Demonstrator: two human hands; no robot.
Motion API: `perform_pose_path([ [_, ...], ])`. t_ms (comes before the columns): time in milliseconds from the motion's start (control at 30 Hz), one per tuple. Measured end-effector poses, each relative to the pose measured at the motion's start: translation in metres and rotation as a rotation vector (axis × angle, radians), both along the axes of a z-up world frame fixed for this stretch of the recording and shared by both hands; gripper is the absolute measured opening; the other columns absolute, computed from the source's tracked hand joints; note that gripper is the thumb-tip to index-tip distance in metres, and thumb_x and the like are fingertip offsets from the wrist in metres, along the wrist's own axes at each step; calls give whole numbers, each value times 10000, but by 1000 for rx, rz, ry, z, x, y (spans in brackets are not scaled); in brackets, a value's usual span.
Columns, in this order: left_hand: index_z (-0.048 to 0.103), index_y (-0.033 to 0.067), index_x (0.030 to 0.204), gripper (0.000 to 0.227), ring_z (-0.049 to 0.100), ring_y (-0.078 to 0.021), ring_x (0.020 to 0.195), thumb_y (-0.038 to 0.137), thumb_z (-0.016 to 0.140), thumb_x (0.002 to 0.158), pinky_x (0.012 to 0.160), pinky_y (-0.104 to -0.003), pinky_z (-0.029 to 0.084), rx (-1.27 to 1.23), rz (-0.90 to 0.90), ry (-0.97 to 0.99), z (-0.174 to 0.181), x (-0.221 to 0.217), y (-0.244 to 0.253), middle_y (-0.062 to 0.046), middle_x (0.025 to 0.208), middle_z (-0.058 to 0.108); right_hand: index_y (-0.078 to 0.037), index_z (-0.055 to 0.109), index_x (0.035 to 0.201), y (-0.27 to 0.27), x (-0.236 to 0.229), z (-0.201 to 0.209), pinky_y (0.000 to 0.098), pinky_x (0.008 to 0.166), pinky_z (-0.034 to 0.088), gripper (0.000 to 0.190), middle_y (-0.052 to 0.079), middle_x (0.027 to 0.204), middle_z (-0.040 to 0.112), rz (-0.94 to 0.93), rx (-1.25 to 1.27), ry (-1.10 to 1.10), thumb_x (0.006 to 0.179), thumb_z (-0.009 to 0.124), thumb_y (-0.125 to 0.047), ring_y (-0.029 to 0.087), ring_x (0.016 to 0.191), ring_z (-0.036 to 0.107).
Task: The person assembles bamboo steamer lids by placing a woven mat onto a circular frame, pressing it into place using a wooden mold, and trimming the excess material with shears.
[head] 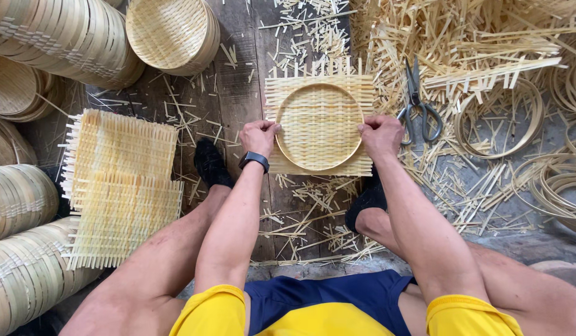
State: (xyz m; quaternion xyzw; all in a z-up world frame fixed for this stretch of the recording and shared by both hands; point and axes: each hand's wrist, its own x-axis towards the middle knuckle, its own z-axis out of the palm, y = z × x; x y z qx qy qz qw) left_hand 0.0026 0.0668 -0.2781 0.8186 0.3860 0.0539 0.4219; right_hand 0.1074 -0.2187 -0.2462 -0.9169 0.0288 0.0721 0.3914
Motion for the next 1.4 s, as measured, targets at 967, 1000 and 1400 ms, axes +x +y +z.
perform_pose_path([
  [967,837,99,858,214,750,-163,676,230,906,702,698,-302,597,-159,-7,79,-8,5,14,-86,756,786,-52,816,935,-29,25,-43,310,714,579,190,67,826,772,21,69,293,785,891,-143,130,719,693],
  [1000,840,99,857,222,747,-162,676,236,908,696,700,-305,598,-156,-21,88,-3,7,15,-90,758,785,-51,815,926,-30,30,-38,317,706,577,195,69,813,768,62,65,290,774,895,-143,139,713,689],
  [1400,785,237,1163,308,527,-388,1223,447,673,969,1055,-539,438,502,-692,-352,17,105,-17,-120,1358,621,-40,332,1521,82,-60,40,621,1179,176,985,291,1565,275,1063,-576,-320,804,696,-609,448,1475,217],
])
